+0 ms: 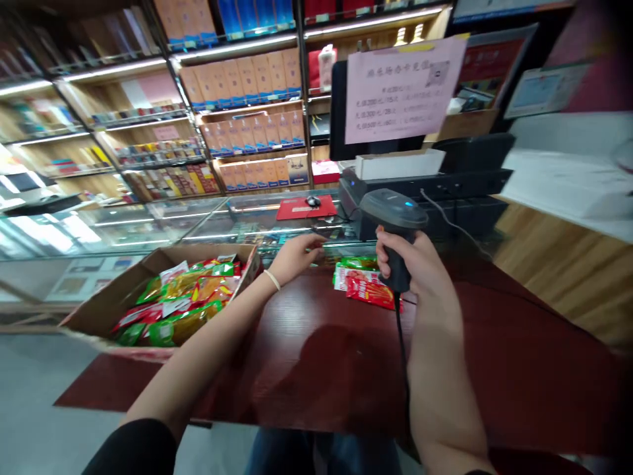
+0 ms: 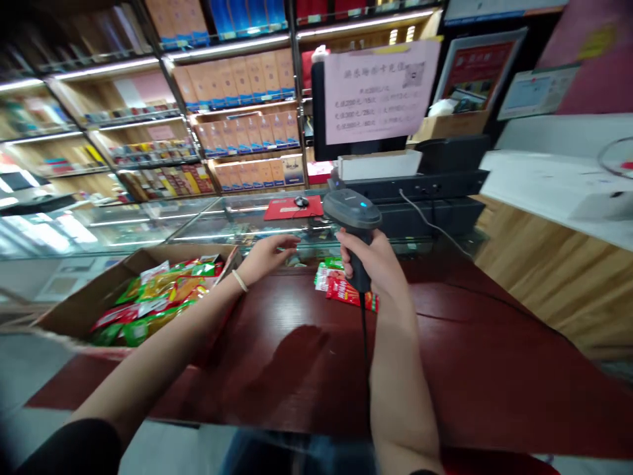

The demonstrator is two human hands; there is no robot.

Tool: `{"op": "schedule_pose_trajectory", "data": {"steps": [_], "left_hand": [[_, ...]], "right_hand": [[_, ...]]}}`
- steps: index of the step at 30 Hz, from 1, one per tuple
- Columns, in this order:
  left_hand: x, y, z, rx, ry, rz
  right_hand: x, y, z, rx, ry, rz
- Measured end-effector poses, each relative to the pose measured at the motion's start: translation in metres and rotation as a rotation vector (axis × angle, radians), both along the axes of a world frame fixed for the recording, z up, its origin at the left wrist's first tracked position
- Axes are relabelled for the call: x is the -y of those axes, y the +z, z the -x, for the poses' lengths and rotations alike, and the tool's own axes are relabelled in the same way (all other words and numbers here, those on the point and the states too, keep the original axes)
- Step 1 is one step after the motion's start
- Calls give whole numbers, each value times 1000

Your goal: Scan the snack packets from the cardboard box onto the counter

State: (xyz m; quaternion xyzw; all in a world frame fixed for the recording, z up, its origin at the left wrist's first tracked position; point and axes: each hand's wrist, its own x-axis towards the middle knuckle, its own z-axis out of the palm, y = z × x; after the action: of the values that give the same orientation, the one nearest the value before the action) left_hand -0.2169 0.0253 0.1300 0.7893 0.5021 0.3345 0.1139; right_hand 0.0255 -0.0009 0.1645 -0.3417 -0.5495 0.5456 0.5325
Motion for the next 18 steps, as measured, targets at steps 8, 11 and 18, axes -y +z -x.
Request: {"op": "schedule_pose_trajectory", "data": {"steps": [8,11,18], "left_hand": [[80,19,150,111,349,-41],[106,3,194,133,452,-3],[153,-29,250,-18,417,214]], "right_hand": [[19,-16,78,1,317,46],[28,-30,108,62,393,27],[44,-56,147,175,524,66]]}}
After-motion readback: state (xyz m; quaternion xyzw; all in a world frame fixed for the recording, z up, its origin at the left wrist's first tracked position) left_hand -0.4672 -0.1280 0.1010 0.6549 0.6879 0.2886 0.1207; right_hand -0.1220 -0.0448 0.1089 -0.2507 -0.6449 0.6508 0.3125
